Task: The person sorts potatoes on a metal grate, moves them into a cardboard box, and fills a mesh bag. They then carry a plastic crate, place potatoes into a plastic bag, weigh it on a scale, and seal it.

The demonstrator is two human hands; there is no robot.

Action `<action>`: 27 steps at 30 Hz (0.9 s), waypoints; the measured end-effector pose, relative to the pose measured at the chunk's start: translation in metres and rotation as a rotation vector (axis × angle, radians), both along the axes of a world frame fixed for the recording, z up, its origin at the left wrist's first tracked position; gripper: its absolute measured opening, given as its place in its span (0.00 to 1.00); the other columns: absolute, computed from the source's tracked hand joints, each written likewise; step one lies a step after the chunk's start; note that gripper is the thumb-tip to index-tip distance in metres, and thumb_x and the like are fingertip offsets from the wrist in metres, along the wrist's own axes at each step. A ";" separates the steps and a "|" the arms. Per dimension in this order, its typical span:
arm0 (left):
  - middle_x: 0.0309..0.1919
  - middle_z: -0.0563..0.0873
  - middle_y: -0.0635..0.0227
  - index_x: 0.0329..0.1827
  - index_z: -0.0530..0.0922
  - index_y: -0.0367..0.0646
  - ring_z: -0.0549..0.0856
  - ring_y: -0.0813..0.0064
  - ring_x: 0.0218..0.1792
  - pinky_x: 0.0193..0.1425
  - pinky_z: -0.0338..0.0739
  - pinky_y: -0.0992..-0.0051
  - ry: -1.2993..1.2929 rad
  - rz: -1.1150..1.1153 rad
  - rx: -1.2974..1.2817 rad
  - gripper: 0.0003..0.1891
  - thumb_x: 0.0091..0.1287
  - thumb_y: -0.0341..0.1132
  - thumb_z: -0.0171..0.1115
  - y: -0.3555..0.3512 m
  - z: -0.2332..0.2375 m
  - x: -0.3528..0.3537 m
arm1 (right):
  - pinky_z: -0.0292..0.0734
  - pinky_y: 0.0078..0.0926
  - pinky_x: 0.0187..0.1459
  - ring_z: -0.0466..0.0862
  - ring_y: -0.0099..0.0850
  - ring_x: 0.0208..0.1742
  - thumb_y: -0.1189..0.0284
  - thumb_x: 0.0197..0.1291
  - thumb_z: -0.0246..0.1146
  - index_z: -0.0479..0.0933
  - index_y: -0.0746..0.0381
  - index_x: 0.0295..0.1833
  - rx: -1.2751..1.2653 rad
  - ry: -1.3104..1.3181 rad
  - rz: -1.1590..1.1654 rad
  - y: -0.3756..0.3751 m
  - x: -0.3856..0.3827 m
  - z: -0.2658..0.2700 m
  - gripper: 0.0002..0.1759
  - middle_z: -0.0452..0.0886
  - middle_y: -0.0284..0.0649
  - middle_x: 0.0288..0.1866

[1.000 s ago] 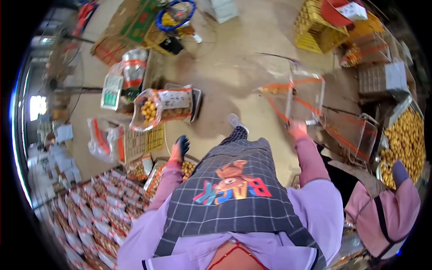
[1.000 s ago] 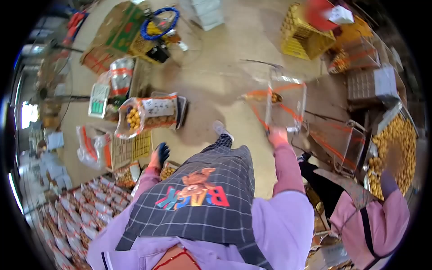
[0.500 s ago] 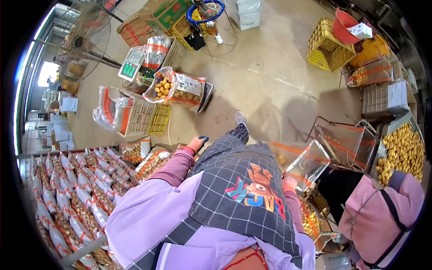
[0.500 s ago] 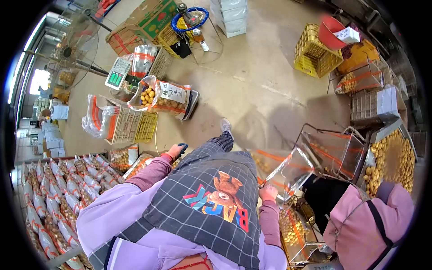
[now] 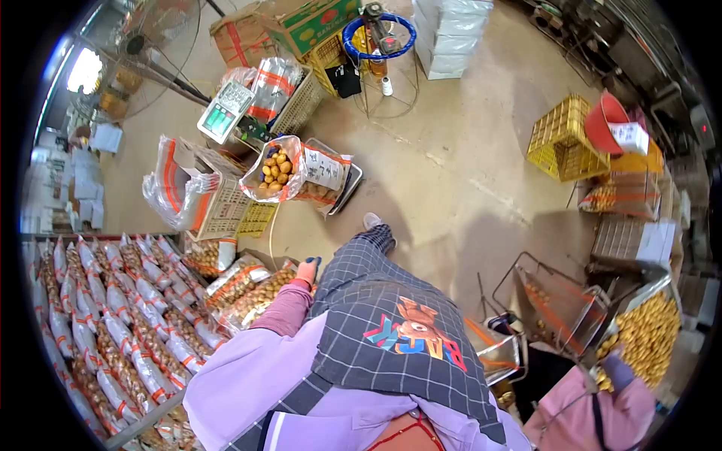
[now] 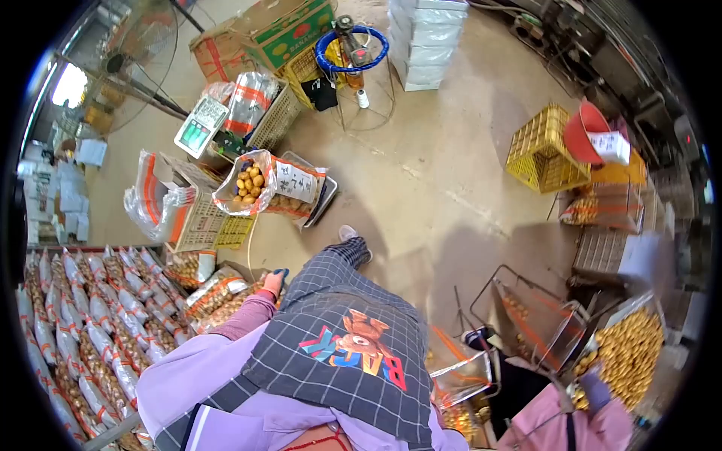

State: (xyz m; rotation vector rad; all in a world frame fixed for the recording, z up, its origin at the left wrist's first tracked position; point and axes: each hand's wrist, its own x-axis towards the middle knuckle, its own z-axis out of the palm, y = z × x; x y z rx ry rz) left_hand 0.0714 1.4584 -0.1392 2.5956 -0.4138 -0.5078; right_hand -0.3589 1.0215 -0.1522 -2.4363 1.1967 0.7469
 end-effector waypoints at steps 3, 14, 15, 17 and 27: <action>0.41 0.85 0.47 0.48 0.81 0.38 0.83 0.50 0.45 0.51 0.76 0.60 0.229 0.634 -0.163 0.20 0.66 0.46 0.60 -0.031 0.043 0.062 | 0.78 0.31 0.31 0.84 0.34 0.31 0.61 0.64 0.59 0.82 0.62 0.39 0.071 -0.004 -0.008 -0.044 0.066 0.035 0.15 0.84 0.40 0.31; 0.70 0.65 0.47 0.72 0.61 0.38 0.64 0.50 0.71 0.71 0.61 0.55 0.043 0.789 0.444 0.52 0.49 0.62 0.70 -0.116 0.073 0.362 | 0.77 0.23 0.36 0.83 0.26 0.34 0.67 0.65 0.59 0.82 0.67 0.50 0.558 -0.522 -0.432 -0.154 0.579 0.095 0.16 0.85 0.40 0.37; 0.67 0.70 0.47 0.69 0.67 0.38 0.69 0.53 0.68 0.69 0.66 0.56 0.030 0.807 0.540 0.49 0.49 0.62 0.70 -0.121 0.069 0.374 | 0.78 0.23 0.38 0.84 0.27 0.35 0.67 0.65 0.59 0.81 0.68 0.51 0.655 -0.561 -0.478 -0.146 0.641 0.098 0.17 0.86 0.40 0.38; 0.51 0.83 0.46 0.68 0.68 0.39 0.83 0.54 0.50 0.56 0.76 0.59 0.417 0.859 0.236 0.44 0.53 0.58 0.68 -0.091 -0.015 0.398 | 0.78 0.24 0.44 0.84 0.28 0.41 0.66 0.66 0.58 0.79 0.69 0.54 0.748 -0.523 -0.252 -0.108 0.783 0.146 0.19 0.85 0.40 0.42; 0.36 0.87 0.67 0.47 0.82 0.34 0.83 0.80 0.35 0.38 0.75 0.80 0.498 1.254 -0.835 0.11 0.68 0.32 0.59 -0.035 0.127 0.480 | 0.72 0.40 0.58 0.79 0.51 0.56 0.53 0.57 0.63 0.79 0.67 0.52 0.546 -0.854 0.698 0.108 1.415 0.222 0.28 0.82 0.54 0.51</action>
